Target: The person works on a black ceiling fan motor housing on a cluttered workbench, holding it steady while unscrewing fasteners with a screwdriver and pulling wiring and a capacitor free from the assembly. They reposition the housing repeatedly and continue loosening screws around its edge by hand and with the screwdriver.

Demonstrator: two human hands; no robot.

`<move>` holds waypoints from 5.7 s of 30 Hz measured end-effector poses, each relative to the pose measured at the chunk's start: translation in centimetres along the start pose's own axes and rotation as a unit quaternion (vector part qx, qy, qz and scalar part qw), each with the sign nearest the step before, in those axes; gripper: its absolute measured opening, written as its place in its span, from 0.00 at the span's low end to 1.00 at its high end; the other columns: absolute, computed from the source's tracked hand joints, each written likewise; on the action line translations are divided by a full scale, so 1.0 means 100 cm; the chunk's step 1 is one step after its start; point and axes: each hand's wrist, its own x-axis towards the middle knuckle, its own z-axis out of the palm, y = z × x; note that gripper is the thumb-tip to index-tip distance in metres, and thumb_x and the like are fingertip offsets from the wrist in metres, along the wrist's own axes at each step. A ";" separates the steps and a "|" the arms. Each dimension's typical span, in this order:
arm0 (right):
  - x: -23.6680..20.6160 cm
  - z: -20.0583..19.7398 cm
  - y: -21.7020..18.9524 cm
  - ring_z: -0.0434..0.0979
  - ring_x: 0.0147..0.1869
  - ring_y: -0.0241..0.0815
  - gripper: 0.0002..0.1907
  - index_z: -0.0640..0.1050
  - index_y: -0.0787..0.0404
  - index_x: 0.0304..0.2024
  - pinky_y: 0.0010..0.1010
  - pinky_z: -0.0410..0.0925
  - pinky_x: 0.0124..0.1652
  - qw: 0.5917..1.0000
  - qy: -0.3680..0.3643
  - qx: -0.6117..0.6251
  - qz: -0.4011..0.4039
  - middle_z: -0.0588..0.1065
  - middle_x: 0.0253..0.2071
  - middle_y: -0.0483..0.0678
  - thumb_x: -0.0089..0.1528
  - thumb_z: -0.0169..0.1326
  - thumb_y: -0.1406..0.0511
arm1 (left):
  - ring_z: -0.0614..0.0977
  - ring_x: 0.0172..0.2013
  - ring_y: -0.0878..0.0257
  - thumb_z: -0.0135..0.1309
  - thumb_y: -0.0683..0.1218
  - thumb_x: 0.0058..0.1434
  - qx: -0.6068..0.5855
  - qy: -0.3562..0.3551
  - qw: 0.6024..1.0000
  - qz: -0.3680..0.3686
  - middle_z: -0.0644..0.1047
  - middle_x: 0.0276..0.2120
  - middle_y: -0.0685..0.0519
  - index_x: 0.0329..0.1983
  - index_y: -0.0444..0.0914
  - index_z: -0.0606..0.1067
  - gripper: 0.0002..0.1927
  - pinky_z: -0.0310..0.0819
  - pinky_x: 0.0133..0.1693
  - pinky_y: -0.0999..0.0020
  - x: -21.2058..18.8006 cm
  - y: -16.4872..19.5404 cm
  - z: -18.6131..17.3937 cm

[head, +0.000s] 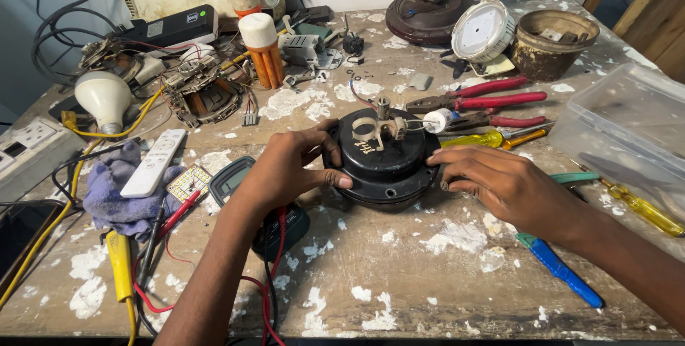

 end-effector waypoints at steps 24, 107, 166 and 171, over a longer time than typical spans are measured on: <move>0.055 0.022 -0.025 0.86 0.43 0.34 0.10 0.85 0.62 0.43 0.24 0.77 0.43 0.943 0.053 0.294 0.146 0.85 0.39 0.47 0.58 0.63 0.72 | 0.68 0.70 0.50 0.73 0.50 0.45 -0.056 -0.017 0.994 0.091 0.71 0.64 0.34 0.22 0.32 0.79 0.18 0.73 0.59 0.57 0.008 -0.016 -0.016; 0.083 0.014 -0.035 0.75 0.47 0.45 0.11 0.78 0.64 0.32 0.37 0.71 0.44 0.995 -0.065 0.070 0.003 0.72 0.39 0.47 0.48 0.63 0.76 | 0.82 0.54 0.46 0.77 0.49 0.36 -0.046 0.054 0.997 0.014 0.67 0.65 0.29 0.18 0.32 0.75 0.22 0.79 0.47 0.59 -0.003 0.023 0.004; 0.049 -0.048 -0.063 0.80 0.36 0.41 0.17 0.79 0.58 0.35 0.34 0.74 0.42 0.965 -0.192 -0.161 0.083 0.76 0.33 0.45 0.67 0.52 0.52 | 0.80 0.57 0.41 0.74 0.54 0.41 -0.004 0.059 0.998 0.036 0.58 0.71 0.31 0.16 0.33 0.75 0.24 0.75 0.54 0.58 -0.032 0.048 0.017; 0.017 -0.096 -0.004 0.81 0.44 0.51 0.20 0.79 0.57 0.51 0.43 0.74 0.45 0.952 -0.140 -0.183 0.201 0.76 0.44 0.49 0.59 0.59 0.57 | 0.71 0.64 0.40 0.74 0.54 0.43 -0.014 0.048 0.999 0.016 0.56 0.71 0.31 0.17 0.33 0.76 0.23 0.71 0.59 0.58 -0.025 0.048 0.021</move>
